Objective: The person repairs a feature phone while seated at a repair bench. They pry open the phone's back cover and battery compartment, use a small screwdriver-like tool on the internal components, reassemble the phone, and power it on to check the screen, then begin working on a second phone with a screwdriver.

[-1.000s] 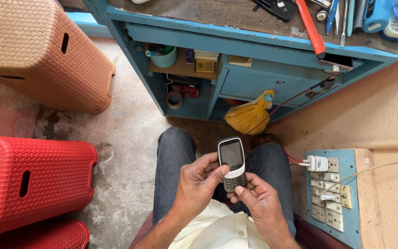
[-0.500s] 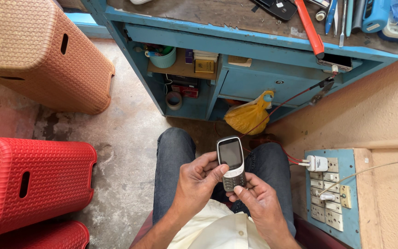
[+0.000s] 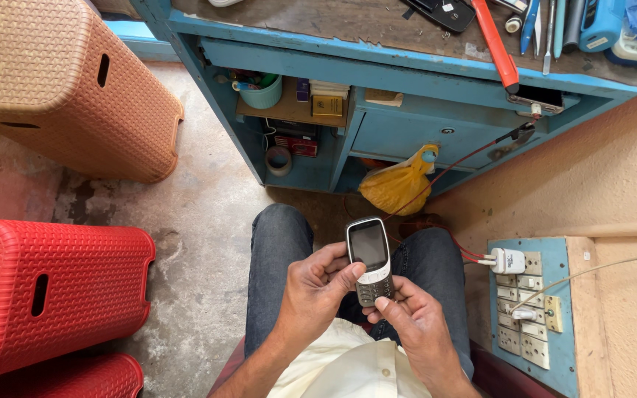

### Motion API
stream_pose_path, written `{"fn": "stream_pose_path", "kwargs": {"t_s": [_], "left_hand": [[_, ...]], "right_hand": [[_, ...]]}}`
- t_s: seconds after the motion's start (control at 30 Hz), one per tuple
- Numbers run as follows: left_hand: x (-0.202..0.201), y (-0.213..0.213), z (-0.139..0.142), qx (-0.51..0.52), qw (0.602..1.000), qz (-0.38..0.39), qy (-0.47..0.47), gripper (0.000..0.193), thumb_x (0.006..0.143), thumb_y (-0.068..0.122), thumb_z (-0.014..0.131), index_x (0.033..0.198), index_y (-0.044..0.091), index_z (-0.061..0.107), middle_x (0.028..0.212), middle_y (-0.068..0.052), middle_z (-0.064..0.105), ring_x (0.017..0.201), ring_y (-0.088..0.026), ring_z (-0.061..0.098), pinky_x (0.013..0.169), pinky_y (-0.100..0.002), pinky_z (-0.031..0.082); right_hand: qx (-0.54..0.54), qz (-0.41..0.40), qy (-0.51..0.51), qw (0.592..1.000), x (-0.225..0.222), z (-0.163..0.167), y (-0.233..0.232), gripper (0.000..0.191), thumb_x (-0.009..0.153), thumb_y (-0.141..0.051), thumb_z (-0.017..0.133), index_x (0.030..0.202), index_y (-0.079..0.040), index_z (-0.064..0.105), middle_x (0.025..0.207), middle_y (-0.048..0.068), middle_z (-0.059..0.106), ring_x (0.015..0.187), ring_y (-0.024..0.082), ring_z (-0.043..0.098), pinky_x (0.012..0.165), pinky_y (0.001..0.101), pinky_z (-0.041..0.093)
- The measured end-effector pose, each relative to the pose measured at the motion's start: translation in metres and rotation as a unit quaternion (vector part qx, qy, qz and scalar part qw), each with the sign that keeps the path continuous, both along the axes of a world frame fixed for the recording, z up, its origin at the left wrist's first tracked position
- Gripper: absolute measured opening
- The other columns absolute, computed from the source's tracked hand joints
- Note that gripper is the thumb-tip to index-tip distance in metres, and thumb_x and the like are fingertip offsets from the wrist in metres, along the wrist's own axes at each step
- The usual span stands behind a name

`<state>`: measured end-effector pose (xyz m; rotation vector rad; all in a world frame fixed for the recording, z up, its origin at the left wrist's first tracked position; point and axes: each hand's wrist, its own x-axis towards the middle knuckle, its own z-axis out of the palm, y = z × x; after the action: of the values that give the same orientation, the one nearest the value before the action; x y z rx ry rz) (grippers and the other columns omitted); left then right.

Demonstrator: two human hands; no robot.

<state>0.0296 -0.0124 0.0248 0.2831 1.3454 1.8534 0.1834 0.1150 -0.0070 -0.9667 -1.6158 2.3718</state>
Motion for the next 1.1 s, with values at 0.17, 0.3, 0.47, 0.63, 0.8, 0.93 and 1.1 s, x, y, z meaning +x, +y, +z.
{"fn": "stream_pose_path", "kwargs": {"t_s": [0.17, 0.3, 0.47, 0.63, 0.8, 0.93, 1.1], "left_hand": [[0.000, -0.001, 0.000, -0.014, 1.000, -0.001, 0.016, 0.033, 0.096, 0.011, 0.069, 0.124, -0.006, 0.068, 0.097, -0.013, 0.080, 0.087, -0.012, 0.074, 0.076, -0.028, 0.065], [0.000, -0.001, -0.001, 0.004, 1.000, 0.005, -0.004, 0.032, 0.096, 0.009, 0.069, 0.124, -0.007, 0.067, 0.097, -0.013, 0.079, 0.087, -0.012, 0.073, 0.076, -0.028, 0.064], [0.000, -0.001, -0.001, 0.007, 1.000, 0.002, 0.001, 0.032, 0.096, 0.009, 0.068, 0.124, -0.007, 0.067, 0.097, -0.013, 0.079, 0.086, -0.012, 0.073, 0.077, -0.028, 0.064], [0.000, -0.002, -0.003, 0.005, 1.000, 0.001, -0.003, 0.033, 0.096, 0.010, 0.068, 0.124, -0.007, 0.067, 0.097, -0.013, 0.079, 0.086, -0.012, 0.074, 0.077, -0.029, 0.065], [-0.002, -0.003, -0.009, 0.049, 0.997, -0.006, -0.061, 0.034, 0.097, 0.010, 0.067, 0.127, -0.008, 0.065, 0.101, -0.013, 0.078, 0.090, -0.013, 0.073, 0.079, -0.030, 0.064], [-0.002, -0.003, -0.013, 0.048, 0.996, -0.050, -0.050, 0.034, 0.098, 0.010, 0.067, 0.127, -0.006, 0.065, 0.102, -0.010, 0.077, 0.091, -0.012, 0.072, 0.080, -0.029, 0.063], [-0.003, -0.002, -0.016, 0.038, 0.996, -0.054, -0.063, 0.033, 0.097, 0.016, 0.067, 0.125, -0.002, 0.066, 0.100, -0.004, 0.076, 0.090, -0.009, 0.070, 0.080, -0.025, 0.059]], "right_hand": [[0.000, -0.005, -0.015, 1.000, 0.000, -0.003, 0.000, 0.032, 0.094, -0.009, 0.065, 0.120, 0.008, 0.066, 0.093, 0.012, 0.076, 0.079, 0.013, 0.068, 0.076, 0.0282, 0.057], [-0.001, 0.002, -0.011, 1.000, 0.002, -0.003, 0.000, 0.032, 0.093, -0.009, 0.065, 0.121, 0.007, 0.065, 0.094, 0.012, 0.076, 0.080, 0.012, 0.068, 0.078, 0.0270, 0.057], [0.003, -0.004, -0.019, 1.000, 0.001, -0.003, -0.001, 0.033, 0.094, -0.010, 0.065, 0.121, 0.008, 0.066, 0.093, 0.012, 0.076, 0.079, 0.013, 0.068, 0.076, 0.0286, 0.057], [0.004, 0.007, -0.013, 1.000, 0.000, 0.001, -0.001, 0.033, 0.094, -0.010, 0.065, 0.122, 0.007, 0.065, 0.094, 0.012, 0.076, 0.081, 0.013, 0.068, 0.078, 0.0288, 0.057], [0.038, 0.014, -0.018, 0.999, -0.003, 0.008, -0.001, 0.034, 0.093, -0.013, 0.064, 0.122, 0.005, 0.067, 0.097, 0.010, 0.077, 0.086, 0.013, 0.072, 0.083, 0.0280, 0.059], [0.051, -0.054, -0.005, 0.997, -0.005, 0.009, 0.007, 0.032, 0.096, -0.013, 0.064, 0.123, 0.005, 0.070, 0.101, 0.007, 0.076, 0.090, 0.009, 0.068, 0.083, 0.0238, 0.053], [0.054, -0.048, 0.006, 0.997, -0.004, 0.004, 0.014, 0.025, 0.095, -0.006, 0.068, 0.116, 0.008, 0.073, 0.100, 0.006, 0.073, 0.089, 0.009, 0.065, 0.080, 0.0236, 0.052]]}}
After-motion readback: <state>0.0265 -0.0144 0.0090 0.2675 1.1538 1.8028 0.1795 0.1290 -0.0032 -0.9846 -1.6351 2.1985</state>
